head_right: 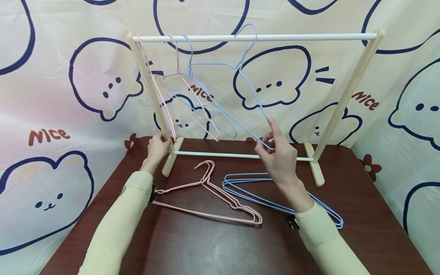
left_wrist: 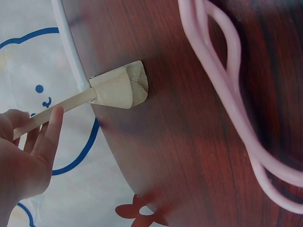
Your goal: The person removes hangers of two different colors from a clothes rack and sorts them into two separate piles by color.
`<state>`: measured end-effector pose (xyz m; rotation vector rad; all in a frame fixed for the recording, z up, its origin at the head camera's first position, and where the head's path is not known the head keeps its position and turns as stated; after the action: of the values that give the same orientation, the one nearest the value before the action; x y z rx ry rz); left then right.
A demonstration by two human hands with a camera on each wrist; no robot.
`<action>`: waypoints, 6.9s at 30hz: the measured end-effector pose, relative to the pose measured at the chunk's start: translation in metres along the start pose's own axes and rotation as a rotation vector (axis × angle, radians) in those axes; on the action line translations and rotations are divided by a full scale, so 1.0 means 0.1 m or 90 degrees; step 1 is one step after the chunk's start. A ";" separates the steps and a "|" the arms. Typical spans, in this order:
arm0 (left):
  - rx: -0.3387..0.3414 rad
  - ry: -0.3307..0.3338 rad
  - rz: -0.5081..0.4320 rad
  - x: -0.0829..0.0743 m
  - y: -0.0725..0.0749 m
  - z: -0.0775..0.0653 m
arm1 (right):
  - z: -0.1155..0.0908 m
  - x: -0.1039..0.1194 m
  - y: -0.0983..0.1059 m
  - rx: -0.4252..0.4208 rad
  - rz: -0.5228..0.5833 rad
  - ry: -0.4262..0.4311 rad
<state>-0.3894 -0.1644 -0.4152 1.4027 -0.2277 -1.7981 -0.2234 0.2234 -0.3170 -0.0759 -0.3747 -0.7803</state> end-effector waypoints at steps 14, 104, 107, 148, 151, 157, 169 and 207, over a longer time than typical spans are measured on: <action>0.002 -0.007 0.007 0.01 0.00 0.02 | -0.21 -0.14 0.40 0.012 0.010 -0.052; -0.004 -0.021 0.006 0.05 0.00 0.03 | -1.19 -1.39 2.08 0.631 -0.290 -0.263; -0.004 -0.020 0.008 0.04 0.00 0.02 | -1.21 -1.39 2.08 0.652 -0.305 -0.257; -0.002 -0.013 -0.009 0.01 -0.01 0.04 | -0.15 -0.25 0.78 0.432 -0.220 -0.025; 0.000 -0.011 -0.011 0.02 -0.02 0.04 | -0.08 -0.20 0.63 0.415 -0.203 0.017; -0.003 -0.011 -0.012 0.04 -0.01 0.03 | 0.03 -0.10 0.35 0.360 -0.167 0.094; -0.014 -0.018 -0.011 0.03 0.01 0.00 | 0.16 -0.07 -0.20 0.269 -0.051 0.180; -0.016 -0.021 0.018 0.03 -0.01 0.02 | 0.18 -0.14 -0.86 0.227 -0.151 0.242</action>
<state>-0.3915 -0.1670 -0.4174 1.3459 -0.2399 -1.7964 -0.2985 0.1753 -0.3114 0.4525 -0.1566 -0.9293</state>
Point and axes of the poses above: each hand's wrist, its own z-axis towards the middle knuckle, its own y-axis out of the back of the hand, x = y × z, the point moved 2 cm from there along z, towards the middle knuckle, and after that the axes turned 15 degrees about -x, right-handed, at the moved point
